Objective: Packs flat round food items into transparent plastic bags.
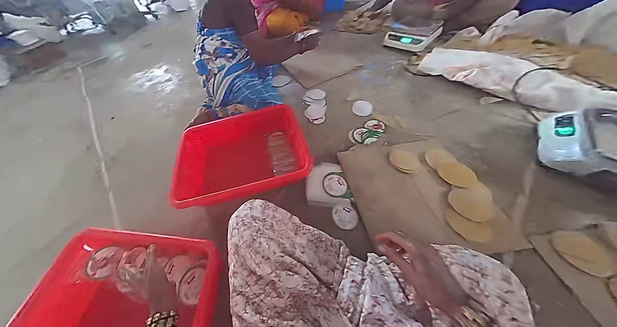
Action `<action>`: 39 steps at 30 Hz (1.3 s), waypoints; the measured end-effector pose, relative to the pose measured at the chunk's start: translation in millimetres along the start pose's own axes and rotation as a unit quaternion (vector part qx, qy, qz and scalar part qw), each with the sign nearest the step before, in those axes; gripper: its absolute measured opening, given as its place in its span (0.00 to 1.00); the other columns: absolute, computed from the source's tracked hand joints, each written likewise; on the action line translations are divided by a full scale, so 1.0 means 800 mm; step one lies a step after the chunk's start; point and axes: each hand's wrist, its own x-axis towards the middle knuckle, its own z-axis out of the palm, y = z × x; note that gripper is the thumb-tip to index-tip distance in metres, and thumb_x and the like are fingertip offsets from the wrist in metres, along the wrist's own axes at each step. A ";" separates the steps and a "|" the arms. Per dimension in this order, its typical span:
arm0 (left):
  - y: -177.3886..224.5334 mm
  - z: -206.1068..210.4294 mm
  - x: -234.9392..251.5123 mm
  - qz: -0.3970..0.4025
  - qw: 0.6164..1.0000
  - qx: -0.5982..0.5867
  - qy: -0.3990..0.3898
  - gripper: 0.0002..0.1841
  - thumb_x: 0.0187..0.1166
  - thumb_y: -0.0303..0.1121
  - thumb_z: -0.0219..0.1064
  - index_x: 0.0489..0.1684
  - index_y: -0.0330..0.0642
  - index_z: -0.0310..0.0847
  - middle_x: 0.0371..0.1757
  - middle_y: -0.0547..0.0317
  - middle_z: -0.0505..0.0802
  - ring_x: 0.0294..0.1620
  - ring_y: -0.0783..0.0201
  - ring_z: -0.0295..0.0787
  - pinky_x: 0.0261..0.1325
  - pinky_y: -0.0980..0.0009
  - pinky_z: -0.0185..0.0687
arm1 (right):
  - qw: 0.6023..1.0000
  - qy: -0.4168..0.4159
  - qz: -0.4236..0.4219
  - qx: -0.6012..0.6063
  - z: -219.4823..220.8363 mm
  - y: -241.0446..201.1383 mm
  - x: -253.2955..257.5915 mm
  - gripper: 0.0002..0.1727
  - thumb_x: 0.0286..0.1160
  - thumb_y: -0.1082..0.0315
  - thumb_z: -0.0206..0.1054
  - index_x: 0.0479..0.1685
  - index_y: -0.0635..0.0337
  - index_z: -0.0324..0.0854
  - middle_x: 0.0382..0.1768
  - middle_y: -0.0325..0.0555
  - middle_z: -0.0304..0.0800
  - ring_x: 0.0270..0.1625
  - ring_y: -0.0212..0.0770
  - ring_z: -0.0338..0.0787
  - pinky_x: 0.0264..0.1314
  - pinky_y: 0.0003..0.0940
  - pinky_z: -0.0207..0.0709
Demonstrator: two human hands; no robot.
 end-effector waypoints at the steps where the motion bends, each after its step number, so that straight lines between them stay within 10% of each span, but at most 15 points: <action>1: -0.078 0.007 0.037 0.172 0.984 -0.032 -0.009 0.35 0.81 0.26 0.62 0.84 0.15 0.51 0.84 0.21 0.64 0.86 0.49 0.64 0.84 0.70 0.62 | 0.999 -0.036 0.035 -0.009 0.007 0.002 0.022 0.16 0.84 0.61 0.65 0.60 0.62 0.88 0.53 0.56 0.94 0.56 0.57 0.93 0.64 0.62 0.81; 3: -0.096 0.027 0.047 0.226 0.966 -0.088 -0.088 0.36 0.82 0.33 0.62 0.86 0.23 0.52 0.88 0.30 0.61 0.90 0.54 0.57 0.88 0.67 0.56 | 0.995 -0.074 0.061 -0.040 0.033 0.015 0.065 0.17 0.84 0.62 0.65 0.62 0.63 0.87 0.58 0.60 0.92 0.64 0.60 0.90 0.71 0.61 0.77; 7: -0.021 0.089 -0.058 0.283 0.898 -0.189 -0.279 0.19 0.86 0.29 0.56 0.69 0.26 0.76 0.78 0.47 0.81 0.80 0.61 0.75 0.80 0.63 0.74 | 0.985 -0.121 0.094 -0.077 0.086 0.021 0.133 0.25 0.83 0.58 0.67 0.74 0.61 0.79 0.75 0.62 0.79 0.81 0.61 0.76 0.83 0.56 0.68; 12: -0.007 0.200 -0.143 0.296 0.815 -0.239 -0.437 0.14 0.85 0.28 0.60 0.57 0.31 0.87 0.66 0.48 0.90 0.72 0.59 0.84 0.75 0.62 0.81 | 0.989 -0.103 0.009 -0.104 0.134 -0.011 0.193 0.22 0.88 0.67 0.54 0.75 0.64 0.78 0.75 0.61 0.79 0.79 0.63 0.77 0.76 0.60 0.75; 17: -0.021 0.257 -0.187 0.156 0.833 -0.189 -0.497 0.13 0.79 0.22 0.59 0.55 0.25 0.85 0.54 0.48 0.94 0.55 0.66 0.92 0.64 0.71 0.85 | 0.965 -0.201 -0.050 -0.162 0.125 -0.048 0.218 0.23 0.92 0.74 0.42 0.77 0.80 0.68 0.79 0.74 0.71 0.84 0.69 0.70 0.85 0.57 0.64; 27: -0.023 0.266 -0.183 0.047 0.853 -0.194 -0.482 0.13 0.81 0.26 0.58 0.52 0.30 0.86 0.50 0.52 0.93 0.50 0.65 0.90 0.56 0.70 0.86 | 0.980 -0.186 -0.006 -0.073 0.143 -0.042 0.230 0.24 0.93 0.65 0.47 0.72 0.74 0.77 0.76 0.70 0.77 0.81 0.69 0.74 0.83 0.60 0.65; 32: -0.024 0.267 -0.183 0.073 0.856 -0.164 -0.484 0.14 0.81 0.27 0.59 0.56 0.28 0.84 0.53 0.49 0.92 0.52 0.64 0.89 0.58 0.70 0.84 | 0.983 -0.162 0.025 -0.086 0.111 -0.056 0.214 0.20 0.88 0.67 0.51 0.67 0.63 0.84 0.71 0.64 0.84 0.76 0.66 0.80 0.77 0.65 0.70; 36: -0.028 0.268 -0.182 0.165 0.813 -0.049 -0.556 0.35 0.78 0.45 0.66 0.85 0.38 0.68 0.86 0.44 0.73 0.88 0.49 0.64 0.88 0.49 0.60 | 0.977 0.050 0.030 0.203 0.072 -0.051 0.170 0.15 0.85 0.64 0.62 0.50 0.67 0.90 0.46 0.54 0.95 0.52 0.44 0.92 0.65 0.44 0.81; 39: -0.028 0.269 -0.184 0.227 0.783 -0.039 -0.578 0.29 0.71 0.46 0.73 0.69 0.37 0.83 0.72 0.48 0.87 0.80 0.48 0.74 0.84 0.39 0.57 | 0.901 0.090 0.047 0.423 0.055 -0.039 0.144 0.10 0.84 0.71 0.60 0.42 0.68 0.86 0.33 0.44 0.90 0.37 0.34 0.90 0.49 0.34 0.87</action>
